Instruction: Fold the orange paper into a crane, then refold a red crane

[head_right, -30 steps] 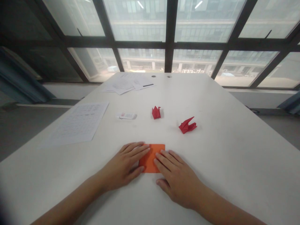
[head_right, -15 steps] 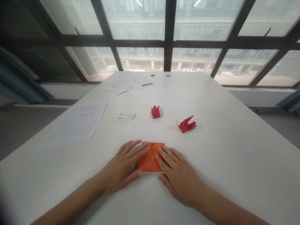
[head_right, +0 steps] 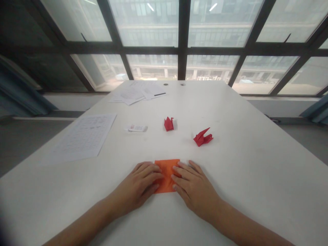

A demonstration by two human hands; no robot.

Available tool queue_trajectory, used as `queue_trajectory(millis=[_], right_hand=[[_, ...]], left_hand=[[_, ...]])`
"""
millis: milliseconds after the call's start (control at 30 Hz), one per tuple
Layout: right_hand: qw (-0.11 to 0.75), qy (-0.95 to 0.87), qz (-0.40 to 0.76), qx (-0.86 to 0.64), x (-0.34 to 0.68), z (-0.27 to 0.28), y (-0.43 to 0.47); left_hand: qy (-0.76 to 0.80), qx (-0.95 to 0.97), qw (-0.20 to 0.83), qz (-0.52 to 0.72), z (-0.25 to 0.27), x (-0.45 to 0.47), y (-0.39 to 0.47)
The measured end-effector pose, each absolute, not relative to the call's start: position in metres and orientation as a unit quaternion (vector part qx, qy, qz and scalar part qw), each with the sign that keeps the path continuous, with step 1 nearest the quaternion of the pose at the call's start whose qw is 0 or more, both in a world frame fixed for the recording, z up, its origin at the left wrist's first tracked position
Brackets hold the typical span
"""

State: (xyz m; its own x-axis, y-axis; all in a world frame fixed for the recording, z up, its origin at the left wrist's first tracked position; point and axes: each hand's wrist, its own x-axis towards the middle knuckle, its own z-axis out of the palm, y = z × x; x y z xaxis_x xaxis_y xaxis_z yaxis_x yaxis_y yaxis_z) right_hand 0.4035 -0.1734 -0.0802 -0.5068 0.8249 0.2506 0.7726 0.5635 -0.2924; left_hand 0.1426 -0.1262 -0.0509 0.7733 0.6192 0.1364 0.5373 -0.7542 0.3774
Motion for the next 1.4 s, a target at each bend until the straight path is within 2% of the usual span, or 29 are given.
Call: queue_trajectory(millis=[300, 633, 767, 867, 1000, 1400], right_hand=[[0.117, -0.865, -0.006, -0.487, 0.401, -0.086, -0.172], [0.106, -0.871, -0.018, -0.479, 0.404, -0.089, -0.172], [0.15, -0.868, -0.04, -0.473, 0.401, -0.083, -0.174], [0.191, -0.883, -0.007, -0.43, 0.397, -0.075, -0.175], [0.21, -0.885, 0.053, -0.411, 0.397, -0.073, -0.175], [0.27, -0.878, 0.032, -0.394, 0.398, -0.078, -0.173]], left_hand=[[0.339, 0.932, 0.098, 0.075, -0.062, 0.135, -0.127], [0.348, 0.93, 0.098, 0.069, -0.062, 0.135, -0.126], [0.347, 0.929, 0.108, 0.071, -0.064, 0.134, -0.125], [0.354, 0.925, 0.119, 0.074, -0.064, 0.133, -0.124], [0.372, 0.913, 0.134, 0.1, -0.063, 0.131, -0.125], [0.409, 0.862, 0.206, 0.22, -0.052, 0.137, -0.13]])
